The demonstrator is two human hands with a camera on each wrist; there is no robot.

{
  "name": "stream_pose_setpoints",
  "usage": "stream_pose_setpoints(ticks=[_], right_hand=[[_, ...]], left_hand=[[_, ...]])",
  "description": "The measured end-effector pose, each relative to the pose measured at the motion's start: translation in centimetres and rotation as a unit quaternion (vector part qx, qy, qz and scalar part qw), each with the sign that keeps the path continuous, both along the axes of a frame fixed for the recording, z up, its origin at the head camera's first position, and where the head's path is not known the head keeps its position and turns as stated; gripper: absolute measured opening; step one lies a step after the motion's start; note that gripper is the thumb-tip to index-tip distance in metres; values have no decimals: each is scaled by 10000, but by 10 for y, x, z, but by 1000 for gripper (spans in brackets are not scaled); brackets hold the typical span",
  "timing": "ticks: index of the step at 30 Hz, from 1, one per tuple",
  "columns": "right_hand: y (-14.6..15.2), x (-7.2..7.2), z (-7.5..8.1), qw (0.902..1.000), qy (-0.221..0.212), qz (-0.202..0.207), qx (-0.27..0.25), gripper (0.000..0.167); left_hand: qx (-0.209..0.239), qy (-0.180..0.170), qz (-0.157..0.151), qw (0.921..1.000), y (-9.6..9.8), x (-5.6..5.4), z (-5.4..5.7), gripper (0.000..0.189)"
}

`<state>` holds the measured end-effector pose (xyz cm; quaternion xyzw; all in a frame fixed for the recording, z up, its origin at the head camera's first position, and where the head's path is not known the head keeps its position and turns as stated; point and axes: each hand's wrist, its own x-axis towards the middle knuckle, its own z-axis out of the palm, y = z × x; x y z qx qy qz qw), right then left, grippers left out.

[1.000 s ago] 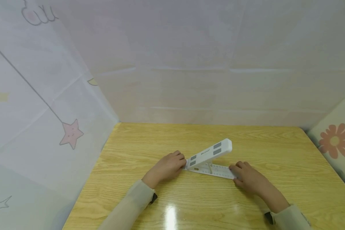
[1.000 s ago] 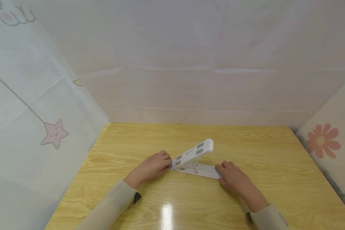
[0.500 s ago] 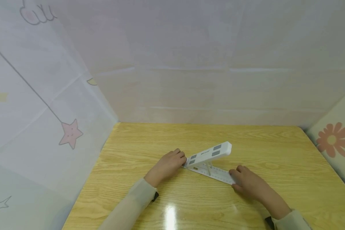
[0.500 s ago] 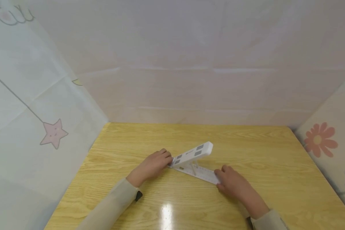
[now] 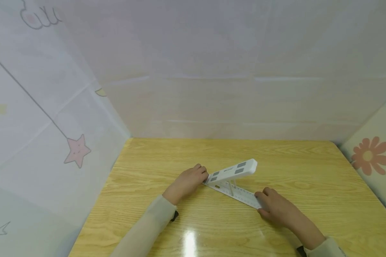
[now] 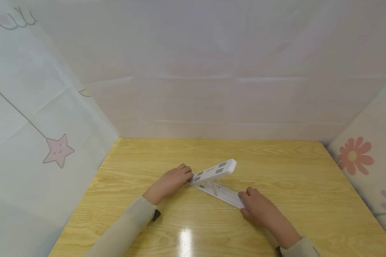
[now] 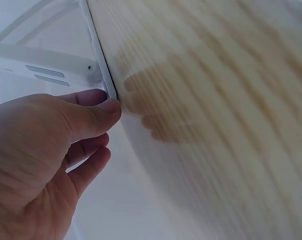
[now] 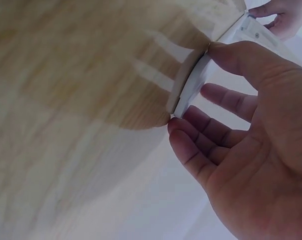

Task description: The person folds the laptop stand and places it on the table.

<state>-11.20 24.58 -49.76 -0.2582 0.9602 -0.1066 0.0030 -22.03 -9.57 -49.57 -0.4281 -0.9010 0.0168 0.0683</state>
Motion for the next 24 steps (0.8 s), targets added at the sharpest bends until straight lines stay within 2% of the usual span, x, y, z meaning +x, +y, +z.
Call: stream_pose_setpoints(ticks=[4, 20, 24], right_hand=[[1, 1, -3, 9998, 150, 97, -56, 47], [1, 8, -2, 9989, -89, 148, -444, 46], [1, 9, -3, 9982, -11, 243, -549, 46]], left_hand=[[77, -107, 9, 9999, 1, -3, -1, 17], [261, -264, -61, 9993, 2, -17, -3, 17], [280, -357, -76, 9989, 2, -22, -5, 17]])
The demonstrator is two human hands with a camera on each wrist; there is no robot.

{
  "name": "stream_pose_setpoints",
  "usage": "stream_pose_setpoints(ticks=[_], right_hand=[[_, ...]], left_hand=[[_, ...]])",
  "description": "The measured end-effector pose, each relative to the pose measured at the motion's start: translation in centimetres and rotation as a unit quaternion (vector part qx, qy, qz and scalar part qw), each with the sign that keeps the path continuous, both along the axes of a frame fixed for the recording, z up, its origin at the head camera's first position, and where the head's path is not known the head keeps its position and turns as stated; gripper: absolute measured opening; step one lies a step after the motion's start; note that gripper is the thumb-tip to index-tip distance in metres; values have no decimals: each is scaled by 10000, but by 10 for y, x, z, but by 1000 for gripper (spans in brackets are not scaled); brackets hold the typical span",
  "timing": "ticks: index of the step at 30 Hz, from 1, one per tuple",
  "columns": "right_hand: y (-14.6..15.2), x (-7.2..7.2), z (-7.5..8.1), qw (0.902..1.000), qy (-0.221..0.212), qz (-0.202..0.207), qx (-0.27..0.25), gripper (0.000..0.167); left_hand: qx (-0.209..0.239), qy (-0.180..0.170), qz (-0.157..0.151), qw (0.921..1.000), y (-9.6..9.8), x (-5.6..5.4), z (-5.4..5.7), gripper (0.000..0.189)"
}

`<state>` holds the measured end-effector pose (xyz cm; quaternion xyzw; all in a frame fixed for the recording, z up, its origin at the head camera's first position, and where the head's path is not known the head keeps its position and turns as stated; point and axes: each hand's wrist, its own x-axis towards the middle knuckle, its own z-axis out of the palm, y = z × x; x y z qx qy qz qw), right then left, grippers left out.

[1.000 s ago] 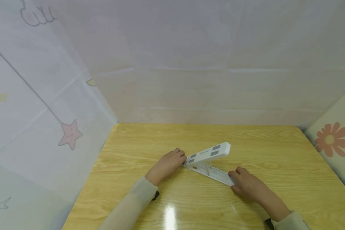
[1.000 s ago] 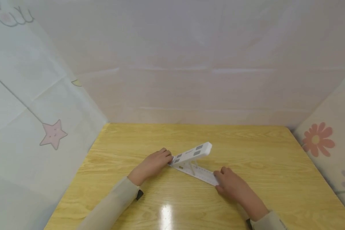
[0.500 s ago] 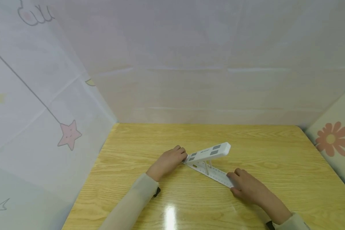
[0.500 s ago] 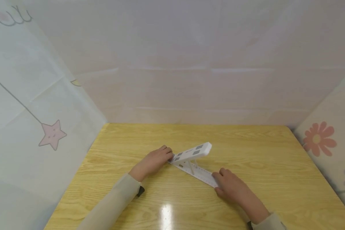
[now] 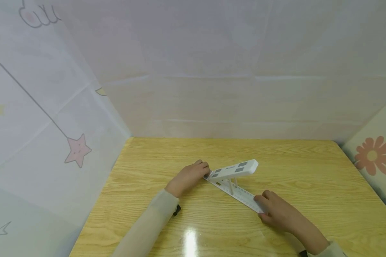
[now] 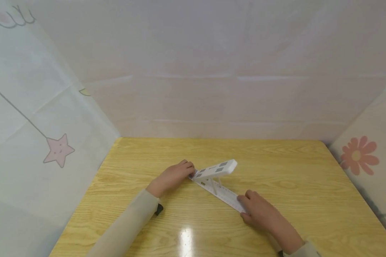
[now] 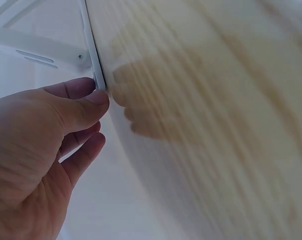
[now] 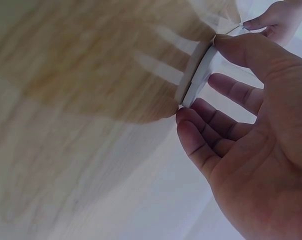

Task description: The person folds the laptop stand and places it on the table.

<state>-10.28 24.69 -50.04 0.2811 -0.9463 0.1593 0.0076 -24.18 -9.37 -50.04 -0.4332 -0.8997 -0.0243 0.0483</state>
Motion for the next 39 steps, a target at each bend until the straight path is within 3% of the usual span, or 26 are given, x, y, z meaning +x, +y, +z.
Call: stream_pose_setpoints(ticks=[8, 14, 27, 39], right_hand=[[-3, 5, 1, 9998, -192, 4, -71, 46], [-5, 9, 0, 9999, -92, 40, -13, 46], [-19, 17, 5, 9993, -256, 262, -115, 46], [-35, 27, 4, 9989, 9, 452, 116, 46]], left_hand=[[89, -324, 7, 9994, 0, -5, 2, 21], [152, -432, -42, 9989, 2, -9, 3, 23], [106, -415, -79, 9990, 10, -19, 3, 23], [-59, -273, -76, 9996, 16, -24, -4, 26]])
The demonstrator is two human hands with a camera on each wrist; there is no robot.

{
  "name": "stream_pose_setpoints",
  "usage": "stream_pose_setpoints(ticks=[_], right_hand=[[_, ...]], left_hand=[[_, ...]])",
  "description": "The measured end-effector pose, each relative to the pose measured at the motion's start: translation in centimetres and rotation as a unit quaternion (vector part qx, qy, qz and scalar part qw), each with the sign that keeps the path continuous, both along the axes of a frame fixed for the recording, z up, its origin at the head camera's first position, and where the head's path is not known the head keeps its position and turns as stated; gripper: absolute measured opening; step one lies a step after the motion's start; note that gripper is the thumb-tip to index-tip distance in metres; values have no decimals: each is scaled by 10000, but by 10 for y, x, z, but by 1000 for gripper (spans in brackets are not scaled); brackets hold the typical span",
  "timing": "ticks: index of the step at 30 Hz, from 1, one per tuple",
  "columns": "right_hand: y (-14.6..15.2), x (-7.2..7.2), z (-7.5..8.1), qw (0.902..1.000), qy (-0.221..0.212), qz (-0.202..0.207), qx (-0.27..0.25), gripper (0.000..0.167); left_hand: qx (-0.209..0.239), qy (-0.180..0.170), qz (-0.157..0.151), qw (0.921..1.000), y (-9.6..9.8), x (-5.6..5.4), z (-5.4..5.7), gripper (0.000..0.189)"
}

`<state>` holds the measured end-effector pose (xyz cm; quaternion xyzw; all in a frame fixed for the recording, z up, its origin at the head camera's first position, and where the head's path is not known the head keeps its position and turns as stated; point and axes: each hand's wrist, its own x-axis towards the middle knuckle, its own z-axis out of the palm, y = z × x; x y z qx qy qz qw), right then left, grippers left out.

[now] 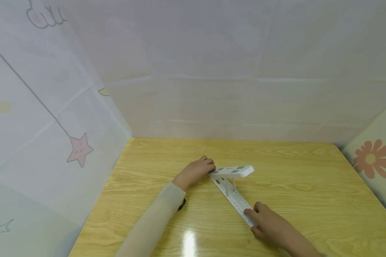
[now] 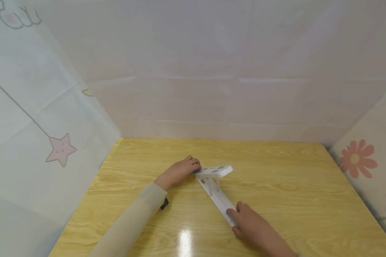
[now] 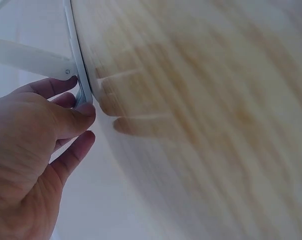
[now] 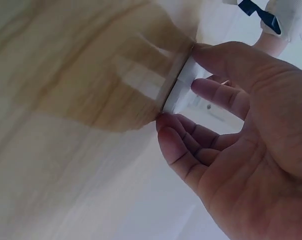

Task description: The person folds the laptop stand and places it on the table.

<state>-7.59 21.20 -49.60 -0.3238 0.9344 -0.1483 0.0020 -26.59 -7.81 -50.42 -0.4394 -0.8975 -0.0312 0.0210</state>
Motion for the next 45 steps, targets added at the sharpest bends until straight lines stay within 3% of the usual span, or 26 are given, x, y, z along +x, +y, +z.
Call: stream_pose_setpoints(ticks=[4, 11, 17, 28, 45], right_hand=[[-5, 3, 0, 9999, 11, -64, 84, 45], [-11, 7, -3, 9988, 494, 27, 39, 45], [-10, 6, -2, 9997, 256, -12, -27, 44], [5, 0, -6, 9975, 342, 577, -230, 40], [-12, -2, -9, 9922, 663, 1010, -316, 40]], left_hand=[[-12, 16, -39, 10000, 1, 0, -2, 28], [-64, 235, -58, 9997, 3, 1, -3, 32], [-123, 286, 23, 9995, 2, 0, -3, 33], [-195, 361, 200, 9990, 3, 5, 4, 33], [-54, 320, -77, 9994, 4, -1, 1, 36]])
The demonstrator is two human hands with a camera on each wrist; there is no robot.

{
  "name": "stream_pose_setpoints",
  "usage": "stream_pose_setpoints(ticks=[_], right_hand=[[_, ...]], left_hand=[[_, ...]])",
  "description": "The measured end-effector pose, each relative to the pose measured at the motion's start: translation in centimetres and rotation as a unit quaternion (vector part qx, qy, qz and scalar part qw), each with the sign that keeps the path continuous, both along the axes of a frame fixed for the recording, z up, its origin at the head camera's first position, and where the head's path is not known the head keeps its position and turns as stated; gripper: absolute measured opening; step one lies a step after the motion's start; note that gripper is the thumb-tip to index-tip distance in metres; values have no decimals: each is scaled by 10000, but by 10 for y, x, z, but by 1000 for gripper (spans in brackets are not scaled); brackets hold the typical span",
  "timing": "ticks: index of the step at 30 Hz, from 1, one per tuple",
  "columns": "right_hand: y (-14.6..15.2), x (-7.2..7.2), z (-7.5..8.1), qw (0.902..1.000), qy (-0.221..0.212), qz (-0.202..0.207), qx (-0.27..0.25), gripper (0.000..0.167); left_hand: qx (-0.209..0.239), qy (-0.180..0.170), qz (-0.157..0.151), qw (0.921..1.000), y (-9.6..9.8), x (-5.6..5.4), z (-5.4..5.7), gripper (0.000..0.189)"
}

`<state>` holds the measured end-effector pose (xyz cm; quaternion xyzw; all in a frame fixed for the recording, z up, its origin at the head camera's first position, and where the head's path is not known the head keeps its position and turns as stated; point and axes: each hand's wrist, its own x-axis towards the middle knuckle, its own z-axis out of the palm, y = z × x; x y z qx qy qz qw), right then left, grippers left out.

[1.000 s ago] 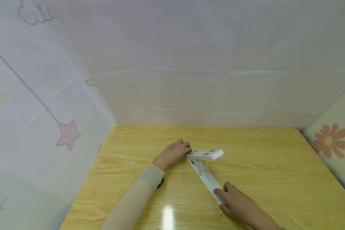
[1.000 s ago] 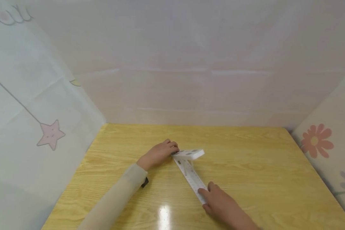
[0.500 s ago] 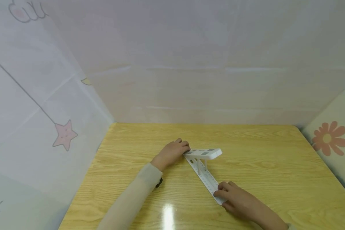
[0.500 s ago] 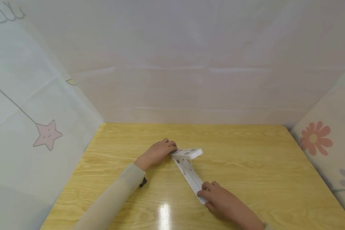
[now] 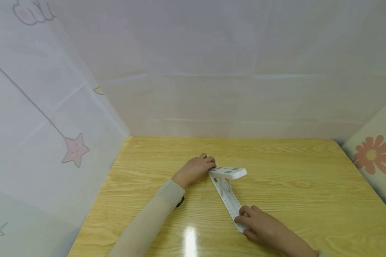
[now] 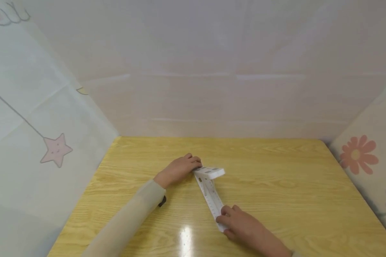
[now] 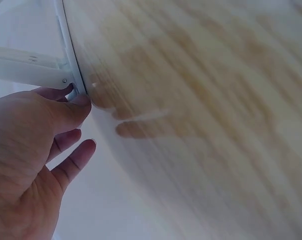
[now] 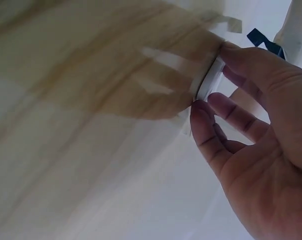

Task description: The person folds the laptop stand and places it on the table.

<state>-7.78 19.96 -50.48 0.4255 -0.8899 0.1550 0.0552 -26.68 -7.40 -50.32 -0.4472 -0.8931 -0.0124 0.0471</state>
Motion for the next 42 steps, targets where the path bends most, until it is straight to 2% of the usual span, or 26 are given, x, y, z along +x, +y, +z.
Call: stream_pose_setpoints(ticks=[5, 12, 17, 24, 31, 39, 42], right_hand=[[-6, 3, 2, 9999, 127, -99, 58, 40], [-17, 7, -1, 9994, 332, -10, 88, 39], [-24, 10, 0, 9984, 526, -24, 210, 34], [-31, 12, 5, 9969, -165, -319, 697, 29], [-34, 11, 4, 9955, -216, -401, 837, 27], [-46, 13, 11, 9913, -745, -607, 898, 29], [-51, 14, 11, 9908, -739, -646, 930, 29]], left_hand=[[-29, -66, -1, 10000, 0, -2, -2, 37], [-81, -225, 10, 9997, 0, -1, -1, 41], [-138, -193, -46, 9997, 2, 0, 2, 41], [-298, -188, -51, 9994, 7, -1, 2, 41], [-350, -236, -33, 9991, 11, -4, 1, 41], [-491, -284, -56, 9984, 13, -7, 4, 43], [-578, -238, -106, 9980, 13, -8, 3, 43]])
